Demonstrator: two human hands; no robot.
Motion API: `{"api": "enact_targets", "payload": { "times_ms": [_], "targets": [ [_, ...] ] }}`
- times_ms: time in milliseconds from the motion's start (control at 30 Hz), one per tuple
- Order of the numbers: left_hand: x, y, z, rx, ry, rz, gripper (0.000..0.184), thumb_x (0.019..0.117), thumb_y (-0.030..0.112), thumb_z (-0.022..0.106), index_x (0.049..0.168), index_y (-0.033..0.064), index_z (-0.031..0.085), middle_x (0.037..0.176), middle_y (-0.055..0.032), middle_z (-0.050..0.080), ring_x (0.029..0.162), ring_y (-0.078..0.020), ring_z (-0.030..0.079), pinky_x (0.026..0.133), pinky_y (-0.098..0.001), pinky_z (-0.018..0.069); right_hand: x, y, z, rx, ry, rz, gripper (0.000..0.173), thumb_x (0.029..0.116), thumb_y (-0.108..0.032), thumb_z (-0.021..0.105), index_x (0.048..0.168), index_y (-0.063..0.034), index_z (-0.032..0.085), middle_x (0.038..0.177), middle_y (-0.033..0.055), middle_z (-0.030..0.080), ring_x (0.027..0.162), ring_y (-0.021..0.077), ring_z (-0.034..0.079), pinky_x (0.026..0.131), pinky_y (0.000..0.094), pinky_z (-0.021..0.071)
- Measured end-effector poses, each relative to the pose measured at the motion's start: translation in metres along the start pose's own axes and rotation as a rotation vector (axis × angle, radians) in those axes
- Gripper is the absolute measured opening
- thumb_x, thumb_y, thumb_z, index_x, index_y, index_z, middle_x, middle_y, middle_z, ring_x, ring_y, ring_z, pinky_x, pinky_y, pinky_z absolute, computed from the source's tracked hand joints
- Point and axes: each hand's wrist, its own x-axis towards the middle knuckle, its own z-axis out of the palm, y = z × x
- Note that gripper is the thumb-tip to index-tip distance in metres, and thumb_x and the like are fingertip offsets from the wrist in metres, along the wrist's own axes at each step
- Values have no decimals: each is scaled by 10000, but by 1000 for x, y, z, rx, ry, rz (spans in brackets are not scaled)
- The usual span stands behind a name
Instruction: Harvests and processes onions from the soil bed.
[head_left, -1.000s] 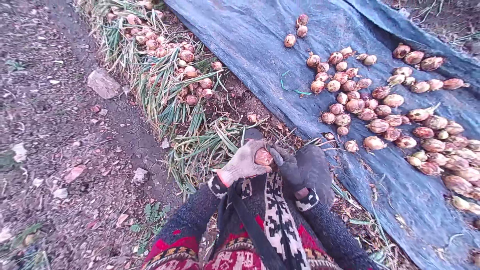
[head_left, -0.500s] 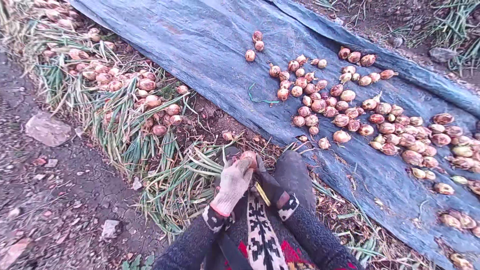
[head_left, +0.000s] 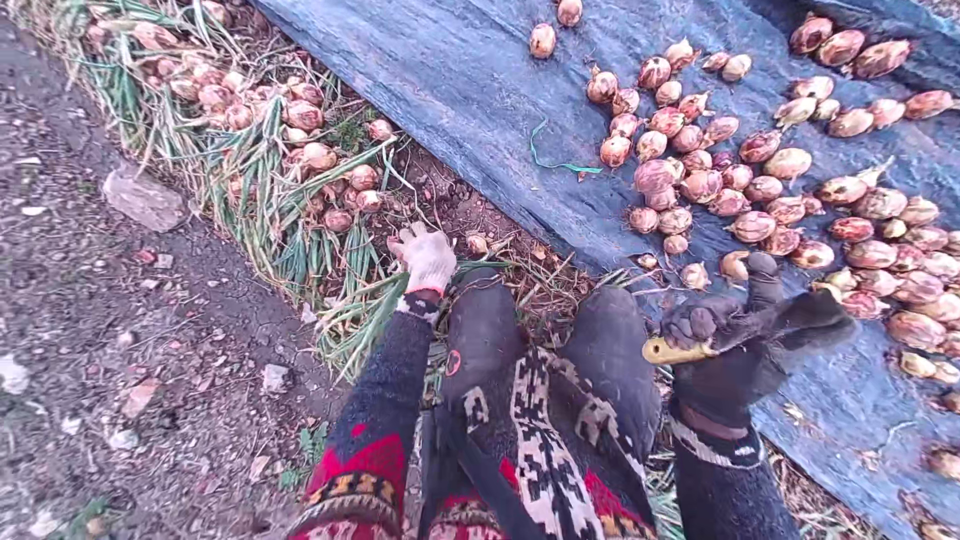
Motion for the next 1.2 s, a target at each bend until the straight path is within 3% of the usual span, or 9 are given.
{"api": "enact_targets", "payload": {
  "times_ms": [33,133,233,400,600,800,933,1100,1200],
  "targets": [
    [9,2,11,-8,-15,15,471,864,447,706,1267,202,713,1539,-241,451,1441,-523,344,1124,-796,210,-1,4,2,-91,25,63,754,954,-782,318,1494,-271,440,795,25,685,559,171,634,487,340,566],
    [27,22,57,-170,-139,15,703,883,675,603,1346,147,645,1289,-195,669,1211,-407,633,979,-669,490,-18,42,-4,-384,101,327,682,1009,-681,374,1438,-157,455,826,30,646,577,146,606,491,313,558],
    [46,42,111,-275,-209,-68,861,744,809,630,1237,106,693,1183,-173,715,1119,-366,685,910,-641,535,-45,79,-20,-680,112,525,526,1027,-483,557,1394,-107,556,899,101,666,703,218,652,611,392,594],
    [39,43,132,-331,-54,120,753,755,559,759,1389,177,620,1348,-159,638,1273,-373,582,1056,-637,444,-73,91,-17,-1002,31,631,535,975,-384,671,1450,-156,574,1186,79,714,971,139,699,864,376,594],
    [-52,2,67,-1087,-206,448,766,760,303,868,1446,148,566,1402,-51,628,1250,-136,621,1056,-374,546,-62,121,-2,-1022,-151,608,639,998,-426,626,1532,-115,462,1487,93,555,1348,122,537,1140,354,447],
    [-160,-28,9,-1372,-756,598,683,832,453,819,1361,65,628,1056,-121,727,745,-186,682,662,-357,604,-76,143,12,-565,-401,378,876,938,-652,575,1497,11,441,1354,122,621,1107,134,651,926,337,573],
    [-184,-38,7,-1315,-979,646,455,969,450,680,1238,83,704,939,-67,717,699,-111,638,623,-272,557,-95,129,28,-449,-408,376,473,999,-439,623,1213,-19,662,927,38,721,760,107,678,674,310,599],
    [-198,-37,13,-898,-404,745,480,882,472,765,1259,178,718,1170,15,740,1046,-101,703,951,-378,592,-114,123,28,-488,-327,416,354,1036,-391,579,1077,-67,717,743,5,653,614,93,596,582,284,544],
    [-175,-51,38,-556,-16,457,552,911,507,678,1366,197,643,1285,-67,697,1166,-236,675,995,-534,543,-124,91,42,-596,-182,408,374,1078,-390,479,1033,-91,700,663,-16,568,549,92,534,528,282,508]
  ]
}}
